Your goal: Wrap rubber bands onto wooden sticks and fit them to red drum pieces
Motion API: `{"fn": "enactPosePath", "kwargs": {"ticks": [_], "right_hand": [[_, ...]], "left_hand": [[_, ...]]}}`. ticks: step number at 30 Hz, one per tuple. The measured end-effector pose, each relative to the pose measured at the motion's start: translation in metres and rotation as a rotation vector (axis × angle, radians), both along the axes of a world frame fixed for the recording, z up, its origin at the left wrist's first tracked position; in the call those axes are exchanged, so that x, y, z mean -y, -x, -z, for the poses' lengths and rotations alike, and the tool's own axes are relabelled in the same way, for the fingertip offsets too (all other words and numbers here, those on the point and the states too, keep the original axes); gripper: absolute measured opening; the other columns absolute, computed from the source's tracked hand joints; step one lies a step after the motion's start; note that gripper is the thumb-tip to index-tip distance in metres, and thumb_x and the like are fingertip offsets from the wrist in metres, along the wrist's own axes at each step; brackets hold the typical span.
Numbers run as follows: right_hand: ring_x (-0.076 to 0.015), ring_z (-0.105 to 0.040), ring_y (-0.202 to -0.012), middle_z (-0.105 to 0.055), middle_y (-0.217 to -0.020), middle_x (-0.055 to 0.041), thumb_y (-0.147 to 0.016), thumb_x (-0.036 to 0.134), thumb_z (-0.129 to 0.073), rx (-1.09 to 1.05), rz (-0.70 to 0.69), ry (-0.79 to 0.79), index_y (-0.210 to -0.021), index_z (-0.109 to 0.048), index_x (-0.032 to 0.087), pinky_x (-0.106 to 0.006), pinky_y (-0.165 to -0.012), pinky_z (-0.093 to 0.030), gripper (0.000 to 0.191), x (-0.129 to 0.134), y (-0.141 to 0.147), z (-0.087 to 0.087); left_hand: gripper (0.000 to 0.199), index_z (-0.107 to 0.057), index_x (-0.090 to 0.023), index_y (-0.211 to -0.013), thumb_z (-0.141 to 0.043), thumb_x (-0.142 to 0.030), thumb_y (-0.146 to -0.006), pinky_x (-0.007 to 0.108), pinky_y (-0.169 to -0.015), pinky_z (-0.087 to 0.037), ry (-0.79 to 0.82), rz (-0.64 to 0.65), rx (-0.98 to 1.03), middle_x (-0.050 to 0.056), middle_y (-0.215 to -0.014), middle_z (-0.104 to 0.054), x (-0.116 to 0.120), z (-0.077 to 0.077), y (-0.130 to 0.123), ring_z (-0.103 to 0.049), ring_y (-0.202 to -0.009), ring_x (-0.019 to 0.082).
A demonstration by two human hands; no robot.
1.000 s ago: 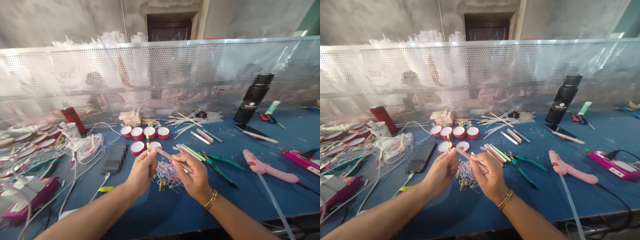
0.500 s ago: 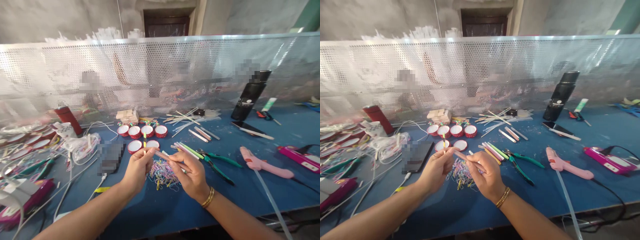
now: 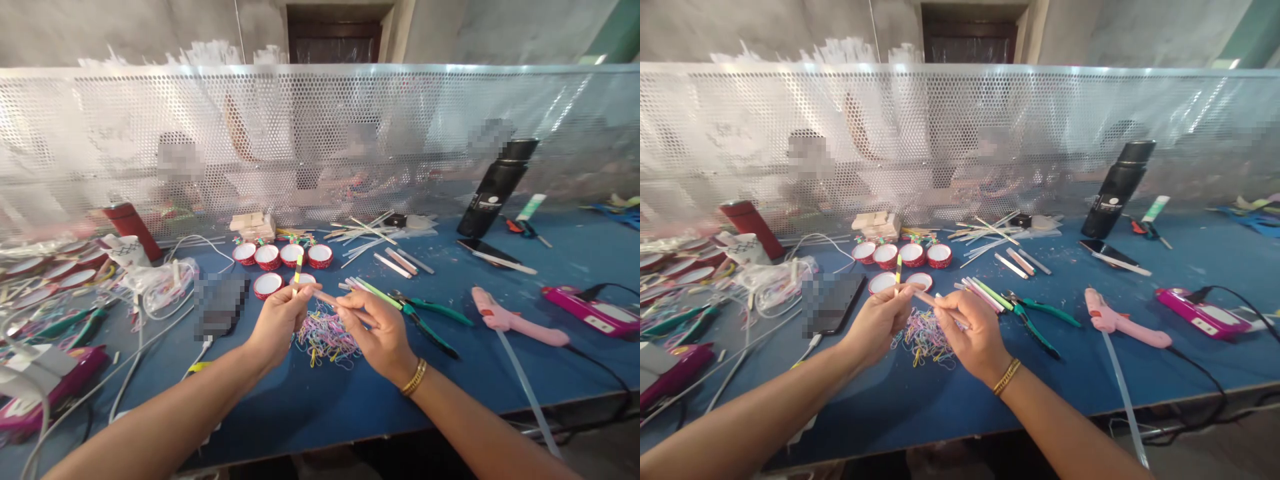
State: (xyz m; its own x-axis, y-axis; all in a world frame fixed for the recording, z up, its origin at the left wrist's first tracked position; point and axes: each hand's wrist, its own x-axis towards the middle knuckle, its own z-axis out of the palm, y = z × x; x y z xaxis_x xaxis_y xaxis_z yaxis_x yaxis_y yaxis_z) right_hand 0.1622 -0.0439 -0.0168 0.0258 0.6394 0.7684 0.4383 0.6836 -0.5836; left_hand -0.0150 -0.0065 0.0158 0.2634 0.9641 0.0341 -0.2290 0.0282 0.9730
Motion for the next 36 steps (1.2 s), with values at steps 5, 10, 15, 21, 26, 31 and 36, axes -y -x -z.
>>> {"fn": "enactPosePath", "kwargs": {"ticks": [5,10,15,21,26,31,36], "right_hand": [[-0.0199,-0.075,-0.093,-0.077,-0.104,-0.0048,-0.098,0.033,-0.055,-0.054,0.006,0.221,-0.106,-0.070,0.024,-0.031,-0.079,-0.060,0.019,-0.001,-0.033,-0.017],[-0.0241,-0.071,-0.094,-0.079,-0.104,-0.0063,-0.097,0.031,-0.053,0.352,0.286,0.250,-0.106,-0.076,0.025,-0.036,-0.083,-0.055,0.026,-0.007,-0.060,-0.005],[-0.0228,-0.068,-0.080,-0.081,-0.095,-0.0032,-0.098,0.027,-0.054,0.588,0.423,0.230,-0.108,-0.078,0.027,-0.034,-0.075,-0.049,0.025,-0.010,-0.055,0.009],[-0.0240,-0.070,-0.095,-0.079,-0.108,-0.0048,-0.099,0.024,-0.050,0.623,0.537,0.176,-0.112,-0.075,0.024,-0.036,-0.088,-0.048,0.028,-0.014,-0.069,-0.006],[-0.0255,-0.069,-0.105,-0.078,-0.115,-0.0054,-0.096,0.019,-0.049,0.629,0.640,0.313,-0.113,-0.076,0.025,-0.040,-0.095,-0.048,0.033,-0.028,-0.090,-0.004],[-0.0233,-0.071,-0.106,-0.079,-0.114,-0.0050,-0.095,0.020,-0.049,0.631,0.636,0.364,-0.114,-0.076,0.026,-0.037,-0.094,-0.050,0.034,-0.051,-0.096,0.002],[-0.0219,-0.072,-0.102,-0.080,-0.110,-0.0040,-0.092,0.021,-0.053,0.648,0.602,0.417,-0.110,-0.078,0.025,-0.035,-0.089,-0.053,0.031,-0.066,-0.092,0.007]], "left_hand": [[0.064,-0.069,-0.012,-0.106,-0.086,-0.058,-0.064,0.024,-0.047,-0.010,0.057,-0.085,0.023,-0.014,-0.050,-0.025,-0.008,-0.002,0.005,-0.017,-0.047,0.006],[0.056,-0.071,-0.012,-0.092,-0.082,-0.060,-0.066,0.025,-0.046,-0.009,0.037,-0.083,-0.032,-0.013,-0.048,-0.027,-0.007,0.003,0.002,-0.016,-0.046,0.006],[0.057,-0.072,-0.011,-0.091,-0.079,-0.063,-0.069,0.025,-0.046,-0.009,0.012,-0.047,-0.035,-0.013,-0.048,-0.026,-0.001,0.006,0.000,-0.016,-0.046,0.006],[0.057,-0.069,-0.012,-0.086,-0.080,-0.065,-0.067,0.024,-0.046,-0.009,0.018,-0.029,-0.007,-0.013,-0.051,-0.026,0.001,0.006,0.003,-0.016,-0.046,0.005],[0.059,-0.069,-0.012,-0.089,-0.080,-0.065,-0.066,0.025,-0.046,-0.008,0.031,-0.011,-0.013,-0.013,-0.051,-0.026,0.003,0.006,0.002,-0.017,-0.045,0.005],[0.058,-0.069,-0.012,-0.089,-0.079,-0.065,-0.068,0.025,-0.047,-0.007,0.037,0.013,-0.018,-0.013,-0.051,-0.026,0.005,0.006,0.003,-0.017,-0.045,0.005],[0.058,-0.068,-0.013,-0.086,-0.079,-0.066,-0.067,0.025,-0.046,-0.007,0.048,0.015,-0.018,-0.013,-0.052,-0.026,0.005,0.006,0.003,-0.016,-0.045,0.005]]}}
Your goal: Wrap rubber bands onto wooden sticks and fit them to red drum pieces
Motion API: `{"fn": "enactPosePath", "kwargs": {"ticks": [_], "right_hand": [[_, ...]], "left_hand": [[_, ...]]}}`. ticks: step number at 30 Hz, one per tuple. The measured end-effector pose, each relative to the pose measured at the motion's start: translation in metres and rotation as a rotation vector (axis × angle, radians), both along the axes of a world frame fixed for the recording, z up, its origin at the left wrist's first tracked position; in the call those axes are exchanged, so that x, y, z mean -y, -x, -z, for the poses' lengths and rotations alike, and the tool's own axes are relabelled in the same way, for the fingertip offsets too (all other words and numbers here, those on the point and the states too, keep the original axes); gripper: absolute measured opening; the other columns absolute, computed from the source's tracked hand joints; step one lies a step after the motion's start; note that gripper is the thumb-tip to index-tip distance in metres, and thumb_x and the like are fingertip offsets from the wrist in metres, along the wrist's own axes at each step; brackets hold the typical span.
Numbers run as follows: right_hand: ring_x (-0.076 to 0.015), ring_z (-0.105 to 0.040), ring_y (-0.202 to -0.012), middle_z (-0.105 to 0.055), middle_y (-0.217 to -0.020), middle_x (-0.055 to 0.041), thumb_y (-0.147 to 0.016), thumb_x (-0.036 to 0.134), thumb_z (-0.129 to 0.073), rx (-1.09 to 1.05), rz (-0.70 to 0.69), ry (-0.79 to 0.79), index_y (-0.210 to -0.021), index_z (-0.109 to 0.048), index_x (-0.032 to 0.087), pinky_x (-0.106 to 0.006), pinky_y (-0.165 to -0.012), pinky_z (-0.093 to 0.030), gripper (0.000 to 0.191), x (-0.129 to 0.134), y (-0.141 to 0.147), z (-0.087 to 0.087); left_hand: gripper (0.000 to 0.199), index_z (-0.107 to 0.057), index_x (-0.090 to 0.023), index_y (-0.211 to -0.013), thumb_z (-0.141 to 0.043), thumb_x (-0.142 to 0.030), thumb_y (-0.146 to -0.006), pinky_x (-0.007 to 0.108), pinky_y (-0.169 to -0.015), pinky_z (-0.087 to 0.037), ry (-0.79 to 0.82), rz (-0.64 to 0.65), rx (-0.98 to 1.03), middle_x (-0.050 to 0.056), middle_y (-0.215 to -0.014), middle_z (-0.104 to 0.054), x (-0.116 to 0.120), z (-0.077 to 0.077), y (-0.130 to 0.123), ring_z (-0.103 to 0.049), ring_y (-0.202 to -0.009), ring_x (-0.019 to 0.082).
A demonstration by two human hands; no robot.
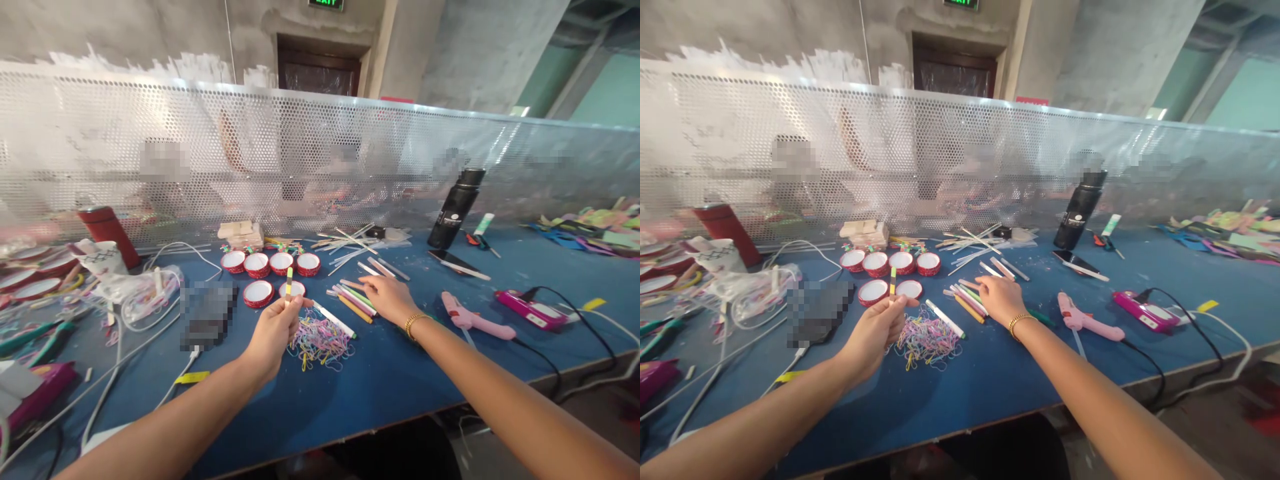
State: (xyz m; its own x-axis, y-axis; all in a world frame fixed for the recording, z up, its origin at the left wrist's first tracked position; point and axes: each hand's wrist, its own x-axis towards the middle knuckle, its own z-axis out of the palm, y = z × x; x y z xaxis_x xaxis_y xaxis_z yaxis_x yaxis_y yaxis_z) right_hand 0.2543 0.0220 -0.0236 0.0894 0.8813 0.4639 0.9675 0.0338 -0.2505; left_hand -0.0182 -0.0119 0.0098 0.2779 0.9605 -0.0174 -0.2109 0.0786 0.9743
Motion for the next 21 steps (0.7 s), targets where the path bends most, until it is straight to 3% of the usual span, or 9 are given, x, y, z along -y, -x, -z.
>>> {"fn": "enactPosePath", "kwargs": {"ticks": [4,10,15,18,21], "right_hand": [[-0.0210,-0.072,-0.102,-0.080,-0.105,-0.0029,-0.090,0.021,-0.055,-0.001,-0.011,0.011,-0.104,-0.079,0.026,-0.034,-0.090,-0.052,0.027,0.003,-0.004,-0.002],[-0.0250,-0.072,-0.098,-0.081,-0.101,-0.0033,-0.091,0.025,-0.056,-0.005,-0.018,-0.034,-0.101,-0.078,0.026,-0.040,-0.089,-0.048,0.024,0.031,-0.001,-0.023],[-0.0255,-0.071,-0.086,-0.080,-0.093,-0.0018,-0.096,0.029,-0.055,0.000,-0.192,-0.175,-0.097,-0.076,0.028,-0.044,-0.086,-0.044,0.021,0.063,0.044,-0.034],[-0.0266,-0.069,-0.093,-0.078,-0.099,-0.0040,-0.097,0.028,-0.056,-0.063,-0.310,-0.244,-0.103,-0.073,0.026,-0.044,-0.086,-0.045,0.018,0.074,0.077,-0.031],[-0.0263,-0.068,-0.093,-0.077,-0.096,-0.0051,-0.097,0.026,-0.058,-0.136,-0.403,-0.258,-0.102,-0.071,0.024,-0.046,-0.091,-0.045,0.014,0.077,0.103,-0.024]], "left_hand": [[0.058,-0.068,-0.013,-0.087,-0.078,-0.067,-0.068,0.025,-0.046,-0.008,0.002,0.004,-0.015,-0.012,-0.052,-0.026,0.001,0.000,0.000,-0.017,-0.046,0.006],[0.049,-0.067,-0.014,-0.091,-0.075,-0.060,-0.076,0.025,-0.047,-0.010,0.013,0.037,-0.016,-0.012,-0.055,-0.025,0.004,0.002,0.000,-0.017,-0.048,0.006],[0.039,-0.064,-0.016,-0.087,-0.073,-0.052,-0.080,0.022,-0.048,-0.013,0.114,0.078,0.042,-0.010,-0.061,-0.030,0.007,0.004,-0.001,-0.022,-0.049,0.006],[0.037,-0.066,-0.016,-0.086,-0.071,-0.053,-0.083,0.021,-0.052,-0.027,0.135,0.029,0.073,-0.005,-0.066,-0.042,0.006,0.006,-0.001,-0.038,-0.055,0.008],[0.038,-0.073,-0.017,-0.096,-0.071,-0.052,-0.084,0.023,-0.068,-0.042,0.139,-0.012,0.073,0.002,-0.084,-0.061,0.005,0.008,-0.002,-0.057,-0.077,0.013]]}}
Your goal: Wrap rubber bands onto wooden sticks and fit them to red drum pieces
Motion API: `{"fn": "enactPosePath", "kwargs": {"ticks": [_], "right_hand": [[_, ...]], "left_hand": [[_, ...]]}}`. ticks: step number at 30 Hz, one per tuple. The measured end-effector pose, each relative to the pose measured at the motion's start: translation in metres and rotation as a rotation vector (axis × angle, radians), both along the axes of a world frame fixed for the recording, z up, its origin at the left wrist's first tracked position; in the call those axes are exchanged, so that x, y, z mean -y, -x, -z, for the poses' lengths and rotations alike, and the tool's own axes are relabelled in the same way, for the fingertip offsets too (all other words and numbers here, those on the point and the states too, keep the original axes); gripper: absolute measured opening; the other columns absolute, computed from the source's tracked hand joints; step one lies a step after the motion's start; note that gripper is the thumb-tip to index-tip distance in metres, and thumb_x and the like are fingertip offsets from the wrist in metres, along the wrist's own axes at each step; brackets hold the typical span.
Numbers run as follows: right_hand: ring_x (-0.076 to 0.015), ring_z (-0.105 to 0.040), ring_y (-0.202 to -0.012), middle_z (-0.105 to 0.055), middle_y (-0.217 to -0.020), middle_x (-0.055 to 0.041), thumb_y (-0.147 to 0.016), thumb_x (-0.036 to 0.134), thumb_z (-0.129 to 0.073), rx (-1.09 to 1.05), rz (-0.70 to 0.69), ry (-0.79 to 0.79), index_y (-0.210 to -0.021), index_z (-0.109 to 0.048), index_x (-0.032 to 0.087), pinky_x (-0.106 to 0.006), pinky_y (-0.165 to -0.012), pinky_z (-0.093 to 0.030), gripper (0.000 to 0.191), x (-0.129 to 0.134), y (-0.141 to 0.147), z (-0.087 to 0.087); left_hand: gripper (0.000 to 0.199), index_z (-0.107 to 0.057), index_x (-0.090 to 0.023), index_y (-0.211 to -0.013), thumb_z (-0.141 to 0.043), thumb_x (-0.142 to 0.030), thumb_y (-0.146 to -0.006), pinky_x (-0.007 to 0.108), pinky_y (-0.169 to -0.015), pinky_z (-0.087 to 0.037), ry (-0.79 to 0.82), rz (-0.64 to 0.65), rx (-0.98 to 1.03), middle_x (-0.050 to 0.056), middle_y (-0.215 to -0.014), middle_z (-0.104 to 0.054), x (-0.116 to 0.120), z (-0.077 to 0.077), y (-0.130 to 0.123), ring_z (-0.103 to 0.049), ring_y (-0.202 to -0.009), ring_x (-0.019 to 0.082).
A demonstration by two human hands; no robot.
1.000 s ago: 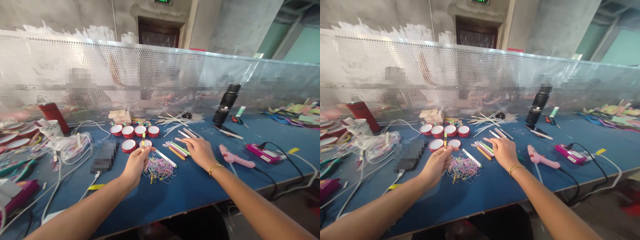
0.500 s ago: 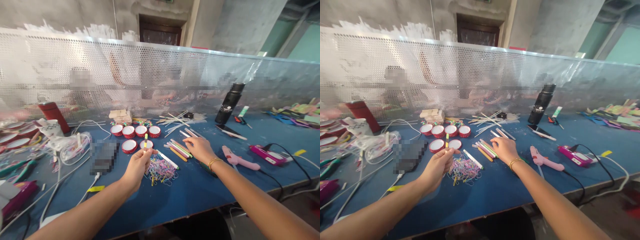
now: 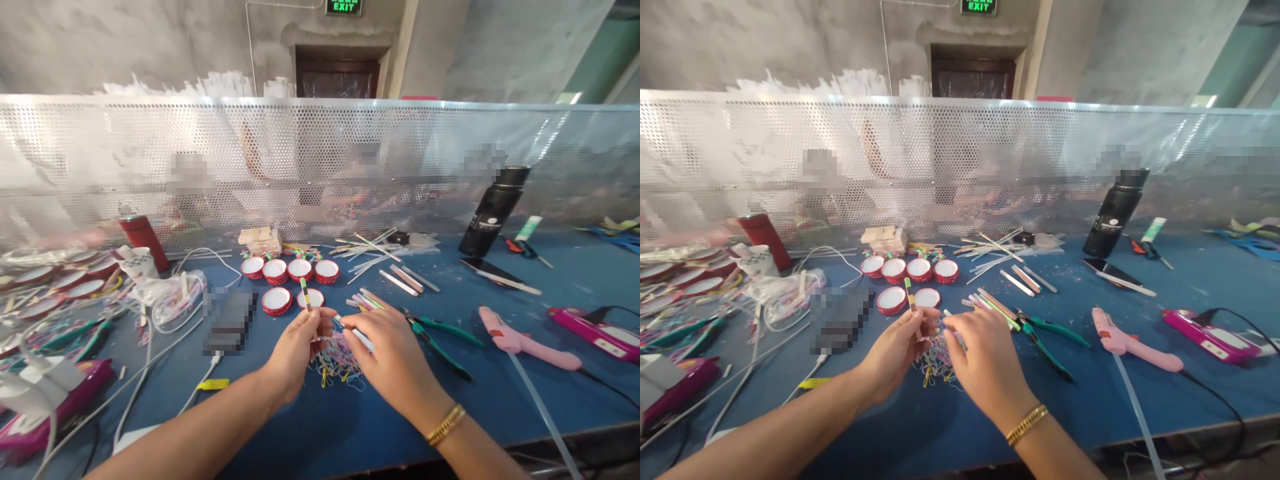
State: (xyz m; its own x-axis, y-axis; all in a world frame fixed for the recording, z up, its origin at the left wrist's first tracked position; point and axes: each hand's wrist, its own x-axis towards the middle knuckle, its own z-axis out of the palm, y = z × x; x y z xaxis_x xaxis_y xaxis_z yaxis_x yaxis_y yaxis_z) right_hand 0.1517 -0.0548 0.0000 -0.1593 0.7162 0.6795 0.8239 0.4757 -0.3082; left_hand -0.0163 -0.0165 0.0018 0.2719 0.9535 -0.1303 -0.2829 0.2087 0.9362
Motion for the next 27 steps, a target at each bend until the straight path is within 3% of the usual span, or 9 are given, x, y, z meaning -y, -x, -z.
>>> {"fn": "enactPosePath", "kwargs": {"ticks": [4,9,14,19,24,27], "right_hand": [[-0.0245,-0.067,-0.084,-0.075,-0.088,-0.0045,-0.097,0.026,-0.059,-0.070,-0.065,0.089,-0.095,-0.070,0.024,-0.041,-0.082,-0.046,0.012,-0.002,0.021,0.009],[-0.0223,-0.066,-0.080,-0.074,-0.085,-0.0038,-0.097,0.025,-0.058,-0.262,-0.109,0.150,-0.089,-0.069,0.024,-0.036,-0.076,-0.048,0.013,-0.004,0.028,0.018],[-0.0210,-0.067,-0.078,-0.073,-0.083,-0.0044,-0.097,0.035,-0.058,-0.475,-0.179,0.253,-0.085,-0.067,0.023,-0.031,-0.068,-0.051,0.019,-0.005,0.025,0.025],[-0.0173,-0.064,-0.072,-0.068,-0.080,-0.0019,-0.097,0.049,-0.057,-0.714,-0.260,0.318,-0.087,-0.064,0.023,-0.028,-0.067,-0.053,0.028,-0.002,0.024,0.023],[-0.0176,-0.061,-0.072,-0.064,-0.075,-0.0014,-0.093,0.054,-0.061,-0.958,-0.347,0.436,-0.082,-0.065,0.022,-0.029,-0.067,-0.053,0.034,-0.002,0.021,0.022],[-0.0149,-0.053,-0.067,-0.059,-0.070,0.0003,-0.091,0.053,-0.064,-1.076,-0.351,0.481,-0.078,-0.064,0.022,-0.027,-0.063,-0.048,0.034,-0.003,0.019,0.025]], "left_hand": [[0.041,-0.075,-0.020,-0.106,-0.072,-0.053,-0.083,0.028,-0.083,-0.045,-0.008,0.049,0.059,0.006,-0.102,-0.070,0.000,0.002,-0.002,-0.062,-0.096,0.019],[0.048,-0.076,-0.019,-0.109,-0.074,-0.058,-0.081,0.032,-0.091,-0.045,-0.056,0.142,0.058,0.007,-0.099,-0.074,0.004,0.007,-0.004,-0.064,-0.095,0.022],[0.047,-0.079,-0.020,-0.110,-0.071,-0.058,-0.084,0.035,-0.096,-0.044,-0.149,0.186,0.009,0.008,-0.102,-0.076,0.007,0.006,-0.003,-0.064,-0.100,0.024],[0.041,-0.081,-0.020,-0.103,-0.085,-0.048,-0.074,0.035,-0.093,-0.047,-0.217,0.128,-0.014,0.009,-0.107,-0.075,0.009,-0.002,-0.001,-0.063,-0.103,0.025],[0.026,-0.084,-0.019,-0.083,-0.085,-0.042,-0.073,0.035,-0.089,-0.048,-0.279,0.027,0.001,0.009,-0.094,-0.074,0.008,-0.006,-0.003,-0.064,-0.093,0.023],[0.021,-0.084,-0.019,-0.078,-0.086,-0.039,-0.073,0.035,-0.089,-0.047,-0.297,0.038,0.021,0.008,-0.088,-0.072,0.007,-0.007,-0.003,-0.063,-0.091,0.022]]}}
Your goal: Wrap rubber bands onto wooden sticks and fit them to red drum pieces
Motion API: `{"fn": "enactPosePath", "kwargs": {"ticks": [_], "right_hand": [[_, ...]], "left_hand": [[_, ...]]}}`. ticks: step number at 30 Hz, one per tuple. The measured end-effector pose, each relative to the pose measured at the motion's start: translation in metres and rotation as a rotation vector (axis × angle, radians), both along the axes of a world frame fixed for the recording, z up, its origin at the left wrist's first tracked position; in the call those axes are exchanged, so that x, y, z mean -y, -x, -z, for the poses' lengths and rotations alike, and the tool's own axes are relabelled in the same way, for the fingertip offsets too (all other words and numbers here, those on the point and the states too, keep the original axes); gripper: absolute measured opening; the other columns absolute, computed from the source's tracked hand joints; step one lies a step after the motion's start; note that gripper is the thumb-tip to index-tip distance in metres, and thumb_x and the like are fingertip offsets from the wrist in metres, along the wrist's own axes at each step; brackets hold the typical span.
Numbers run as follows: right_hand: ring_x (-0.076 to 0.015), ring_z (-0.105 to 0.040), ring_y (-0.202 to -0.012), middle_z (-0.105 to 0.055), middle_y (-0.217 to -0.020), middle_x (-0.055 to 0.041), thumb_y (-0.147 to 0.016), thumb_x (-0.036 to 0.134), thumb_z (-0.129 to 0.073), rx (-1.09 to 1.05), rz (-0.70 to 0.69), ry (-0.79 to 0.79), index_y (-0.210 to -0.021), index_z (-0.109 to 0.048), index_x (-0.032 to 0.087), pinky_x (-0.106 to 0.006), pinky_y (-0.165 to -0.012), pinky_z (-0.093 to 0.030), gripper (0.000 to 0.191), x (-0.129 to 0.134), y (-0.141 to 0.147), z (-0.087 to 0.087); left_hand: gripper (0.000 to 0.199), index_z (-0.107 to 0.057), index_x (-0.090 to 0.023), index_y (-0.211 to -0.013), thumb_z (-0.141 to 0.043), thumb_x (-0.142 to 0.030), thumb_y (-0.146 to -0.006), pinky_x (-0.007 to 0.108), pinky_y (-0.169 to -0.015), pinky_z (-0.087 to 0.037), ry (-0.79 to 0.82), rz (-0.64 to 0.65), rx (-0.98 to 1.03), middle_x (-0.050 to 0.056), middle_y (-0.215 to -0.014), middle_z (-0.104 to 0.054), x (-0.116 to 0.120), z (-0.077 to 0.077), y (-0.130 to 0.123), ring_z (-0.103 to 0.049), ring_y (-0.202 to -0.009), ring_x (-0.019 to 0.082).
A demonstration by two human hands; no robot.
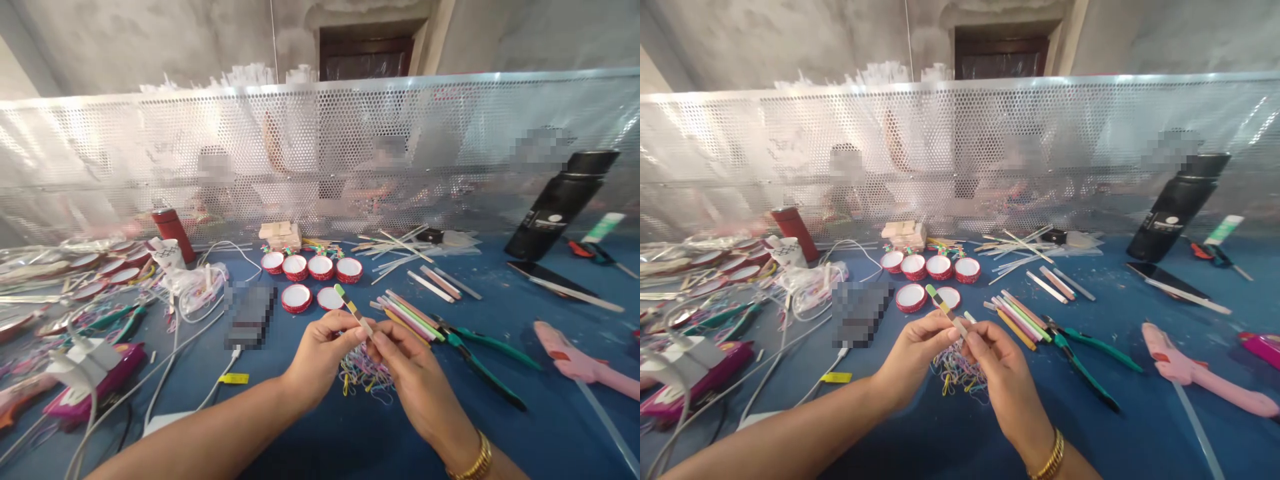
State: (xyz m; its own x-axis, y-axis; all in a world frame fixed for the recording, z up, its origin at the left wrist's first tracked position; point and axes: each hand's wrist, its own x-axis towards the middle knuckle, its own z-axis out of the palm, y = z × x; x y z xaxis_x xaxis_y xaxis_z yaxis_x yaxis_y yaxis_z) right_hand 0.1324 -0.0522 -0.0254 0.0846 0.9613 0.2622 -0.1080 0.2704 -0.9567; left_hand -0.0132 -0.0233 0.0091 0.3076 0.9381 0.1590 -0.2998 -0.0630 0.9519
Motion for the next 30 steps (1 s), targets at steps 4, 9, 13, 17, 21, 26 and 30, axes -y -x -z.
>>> {"fn": "enactPosePath", "kwargs": {"ticks": [4,9,13,17,21,26,30], "right_hand": [[-0.0129,-0.047,-0.065,-0.055,-0.069,0.0020,-0.089,0.050,-0.068,-0.137,-0.079,0.067,-0.089,-0.069,0.022,-0.026,-0.063,-0.044,0.028,0.002,-0.001,0.002],[-0.0130,-0.049,-0.065,-0.056,-0.068,0.0014,-0.089,0.052,-0.067,-0.165,-0.114,0.076,-0.089,-0.067,0.021,-0.026,-0.063,-0.043,0.031,0.006,0.001,-0.005],[-0.0137,-0.052,-0.065,-0.058,-0.068,-0.0002,-0.093,0.060,-0.058,-0.099,-0.053,0.054,-0.082,-0.062,0.020,-0.026,-0.063,-0.045,0.042,0.006,0.001,-0.009],[-0.0145,-0.054,-0.066,-0.061,-0.071,-0.0014,-0.096,0.064,-0.051,-0.041,0.015,0.035,-0.083,-0.061,0.020,-0.027,-0.063,-0.045,0.047,0.005,0.002,-0.010],[-0.0160,-0.057,-0.071,-0.063,-0.077,-0.0012,-0.097,0.063,-0.049,-0.009,0.111,0.005,-0.097,-0.062,0.021,-0.029,-0.067,-0.047,0.045,0.006,0.003,-0.009],[-0.0194,-0.064,-0.087,-0.068,-0.095,-0.0046,-0.100,0.056,-0.046,0.042,0.256,-0.077,-0.108,-0.059,0.022,-0.034,-0.081,-0.050,0.037,0.007,0.000,-0.013],[-0.0196,-0.062,-0.093,-0.066,-0.101,-0.0055,-0.102,0.050,-0.045,0.086,0.333,-0.144,-0.108,-0.059,0.022,-0.036,-0.087,-0.050,0.031,0.004,-0.003,-0.017]], "left_hand": [[0.019,-0.080,-0.019,-0.068,-0.089,-0.036,-0.069,0.035,-0.083,-0.048,0.000,-0.017,0.000,0.006,-0.084,-0.070,-0.001,0.001,0.001,-0.063,-0.085,0.021],[0.017,-0.080,-0.018,-0.073,-0.085,-0.034,-0.075,0.034,-0.074,-0.049,-0.027,0.030,-0.039,0.005,-0.074,-0.068,-0.002,-0.001,0.000,-0.063,-0.071,0.019],[0.017,-0.079,-0.018,-0.077,-0.083,-0.034,-0.078,0.029,-0.063,-0.047,-0.006,0.089,-0.002,0.003,-0.065,-0.069,-0.001,-0.007,-0.001,-0.060,-0.060,0.016],[0.020,-0.079,-0.018,-0.079,-0.084,-0.037,-0.079,0.022,-0.057,-0.042,0.007,0.026,-0.054,0.002,-0.066,-0.071,-0.001,-0.008,0.000,-0.059,-0.060,0.012],[0.021,-0.077,-0.017,-0.082,-0.081,-0.038,-0.082,0.020,-0.058,-0.043,0.000,0.017,-0.139,0.003,-0.075,-0.074,-0.004,-0.003,0.003,-0.062,-0.065,0.012],[0.025,-0.076,-0.018,-0.081,-0.084,-0.041,-0.079,0.019,-0.057,-0.043,0.031,0.007,-0.171,0.002,-0.077,-0.074,-0.008,0.000,0.005,-0.061,-0.063,0.010],[0.028,-0.074,-0.018,-0.079,-0.084,-0.044,-0.078,0.019,-0.060,-0.047,0.027,0.005,-0.222,0.003,-0.084,-0.076,-0.014,0.000,0.007,-0.062,-0.066,0.011]]}}
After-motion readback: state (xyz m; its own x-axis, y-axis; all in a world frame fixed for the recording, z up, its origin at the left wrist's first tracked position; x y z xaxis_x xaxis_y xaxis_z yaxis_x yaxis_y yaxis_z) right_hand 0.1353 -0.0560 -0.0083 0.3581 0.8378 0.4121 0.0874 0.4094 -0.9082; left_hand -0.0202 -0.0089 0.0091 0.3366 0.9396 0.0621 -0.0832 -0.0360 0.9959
